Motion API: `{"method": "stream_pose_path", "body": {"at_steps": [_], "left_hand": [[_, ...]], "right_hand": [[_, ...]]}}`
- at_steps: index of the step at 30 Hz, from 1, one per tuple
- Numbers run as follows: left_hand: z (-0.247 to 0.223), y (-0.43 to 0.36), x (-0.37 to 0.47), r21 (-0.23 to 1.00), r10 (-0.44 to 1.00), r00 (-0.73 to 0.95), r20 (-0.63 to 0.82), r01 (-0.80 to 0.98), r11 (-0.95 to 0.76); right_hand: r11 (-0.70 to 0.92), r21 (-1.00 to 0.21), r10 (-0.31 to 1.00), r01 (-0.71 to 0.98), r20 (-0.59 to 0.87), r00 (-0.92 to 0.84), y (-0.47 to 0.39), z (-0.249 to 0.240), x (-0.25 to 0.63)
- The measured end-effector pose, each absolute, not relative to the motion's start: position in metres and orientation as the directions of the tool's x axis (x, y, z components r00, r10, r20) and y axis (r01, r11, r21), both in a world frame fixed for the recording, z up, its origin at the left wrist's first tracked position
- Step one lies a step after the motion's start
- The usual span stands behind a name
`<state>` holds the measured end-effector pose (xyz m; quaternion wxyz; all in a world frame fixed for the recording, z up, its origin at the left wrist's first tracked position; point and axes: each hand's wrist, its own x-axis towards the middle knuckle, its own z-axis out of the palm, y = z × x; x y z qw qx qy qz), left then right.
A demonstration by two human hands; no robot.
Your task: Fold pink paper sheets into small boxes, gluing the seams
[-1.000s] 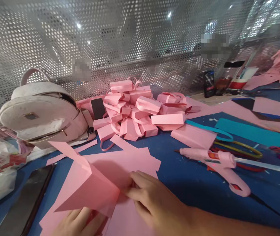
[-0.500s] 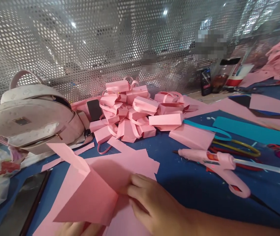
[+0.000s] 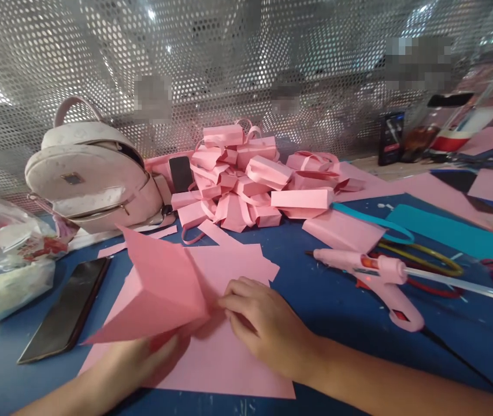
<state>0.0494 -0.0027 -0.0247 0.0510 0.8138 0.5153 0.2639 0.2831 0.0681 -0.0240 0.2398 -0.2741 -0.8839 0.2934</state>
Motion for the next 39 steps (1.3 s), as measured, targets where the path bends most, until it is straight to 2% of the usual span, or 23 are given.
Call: {"method": "stream_pose_path", "body": {"at_steps": [3, 8, 12, 21, 23, 28, 33, 39], "left_hand": [[-0.022, -0.001, 0.037, 0.432, 0.861, 0.329, 0.388, 0.760, -0.485], [-0.020, 0.004, 0.032, 0.671, 0.908, 0.385, 0.164, 0.631, -0.389], [-0.022, 0.003, 0.038, 0.746, 0.940, 0.332, 0.079, 0.606, -0.277], [-0.029, 0.000, 0.041, 0.753, 0.969, 0.191, 0.153, 0.612, -0.240], [-0.029, 0.000, 0.041, 0.764, 0.969, 0.201, 0.140, 0.601, -0.235], [-0.022, 0.000, 0.043, 0.769, 0.964, 0.267, 0.002, 0.615, -0.172], [-0.016, 0.002, 0.044, 0.737, 0.947, 0.320, 0.019, 0.636, -0.230], [-0.019, 0.002, 0.043, 0.802, 0.948, 0.317, 0.002, 0.566, -0.191]], "right_hand": [[0.698, -0.629, 0.609, 0.342, 0.269, -0.746, 0.068, -0.024, 0.284], [0.774, -0.570, 0.486, 0.274, 0.259, -0.835, 0.064, -0.023, 0.286], [0.845, -0.465, 0.428, 0.265, 0.289, -0.856, 0.062, -0.026, 0.286], [0.857, -0.451, 0.411, 0.249, 0.306, -0.859, 0.060, -0.028, 0.287], [0.852, -0.452, 0.425, 0.266, 0.298, -0.855, 0.060, -0.027, 0.287], [0.824, -0.488, 0.461, 0.289, 0.278, -0.843, 0.060, -0.026, 0.286], [0.829, -0.488, 0.451, 0.273, 0.293, -0.843, 0.059, -0.027, 0.286], [0.828, -0.494, 0.443, 0.266, 0.285, -0.850, 0.058, -0.024, 0.286]]}}
